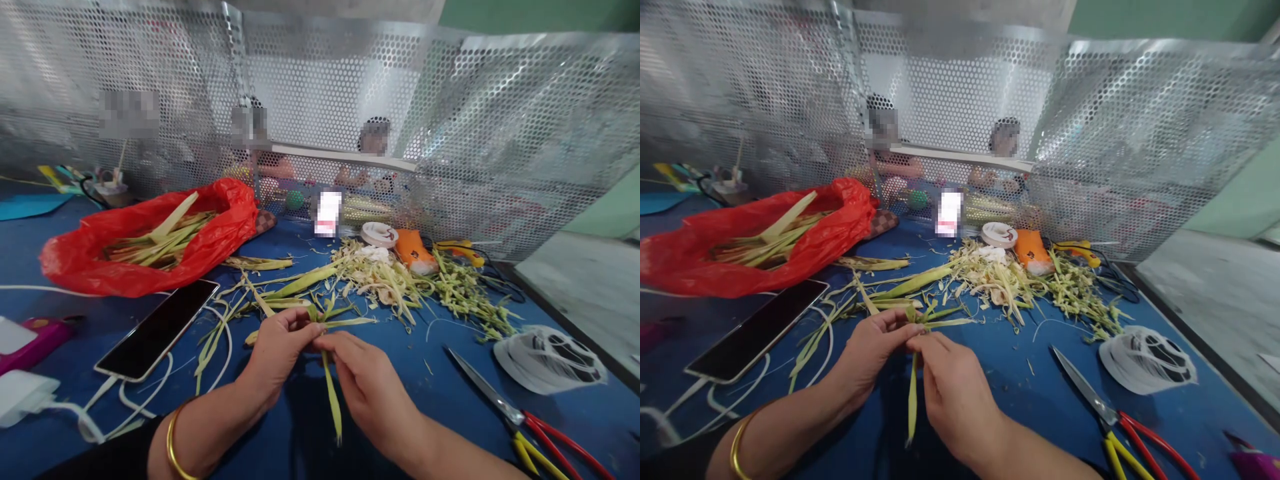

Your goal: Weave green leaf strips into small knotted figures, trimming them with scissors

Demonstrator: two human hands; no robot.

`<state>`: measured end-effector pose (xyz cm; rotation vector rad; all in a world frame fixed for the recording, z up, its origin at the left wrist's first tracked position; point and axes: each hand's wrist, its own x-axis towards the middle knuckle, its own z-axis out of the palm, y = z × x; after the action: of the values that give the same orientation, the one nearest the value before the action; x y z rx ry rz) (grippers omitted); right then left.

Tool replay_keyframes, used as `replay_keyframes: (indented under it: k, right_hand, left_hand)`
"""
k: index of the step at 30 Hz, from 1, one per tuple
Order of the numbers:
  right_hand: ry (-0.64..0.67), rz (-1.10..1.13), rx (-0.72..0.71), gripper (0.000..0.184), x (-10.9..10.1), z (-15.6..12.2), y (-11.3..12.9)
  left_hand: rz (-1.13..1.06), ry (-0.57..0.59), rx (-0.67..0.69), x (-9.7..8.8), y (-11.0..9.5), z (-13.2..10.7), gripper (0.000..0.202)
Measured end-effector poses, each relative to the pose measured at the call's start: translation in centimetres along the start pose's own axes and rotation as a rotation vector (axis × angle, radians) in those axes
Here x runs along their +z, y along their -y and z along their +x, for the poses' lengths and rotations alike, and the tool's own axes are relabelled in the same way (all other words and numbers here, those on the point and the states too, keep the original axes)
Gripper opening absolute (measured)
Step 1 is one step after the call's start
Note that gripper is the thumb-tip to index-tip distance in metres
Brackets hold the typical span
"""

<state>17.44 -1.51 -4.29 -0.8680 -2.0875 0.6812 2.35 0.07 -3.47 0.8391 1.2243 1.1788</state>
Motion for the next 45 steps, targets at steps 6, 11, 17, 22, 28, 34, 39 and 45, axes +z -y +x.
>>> replay_keyframes:
  k: [6,11,17,22,28,34,39,45]
  right_hand:
    - [-0.090,-0.255,-0.122,0.021,-1.4,0.9,-0.2]
    - [-0.174,-0.180,-0.005,0.011,-1.7,1.4,-1.0]
    - [-0.121,-0.070,0.319,0.008,-1.4,1.4,-2.0]
    - [-0.122,-0.170,0.323,0.014,-1.2,1.5,-1.8]
    - [0.015,-0.264,0.365,0.010,-2.6,1.9,-1.3]
    - [0.207,0.038,0.342,0.016,-6.8,2.6,-0.9]
    - [0.242,0.674,0.539,0.024,-8.1,2.7,-0.7]
    - [0.114,0.675,0.510,0.019,-5.7,2.4,-0.6]
  left_hand:
    - [0.067,0.064,-0.003,0.3,-0.2,-0.6,0.008]
    - [0.078,0.193,-0.080,0.4,-0.2,-0.8,0.011]
    - [0.026,0.211,-0.147,0.4,-0.1,-1.0,0.020]
    - [0.055,0.197,-0.101,0.4,0.3,-1.0,0.018]
    - [0.075,0.152,-0.066,0.2,0.4,-0.6,0.022]
    - [0.040,0.078,-0.124,-0.3,0.6,-0.1,0.023]
    - [0.034,0.089,-0.136,-0.3,0.7,0.3,0.025]
    - [0.040,0.090,-0.146,0.0,0.4,-0.1,0.026]
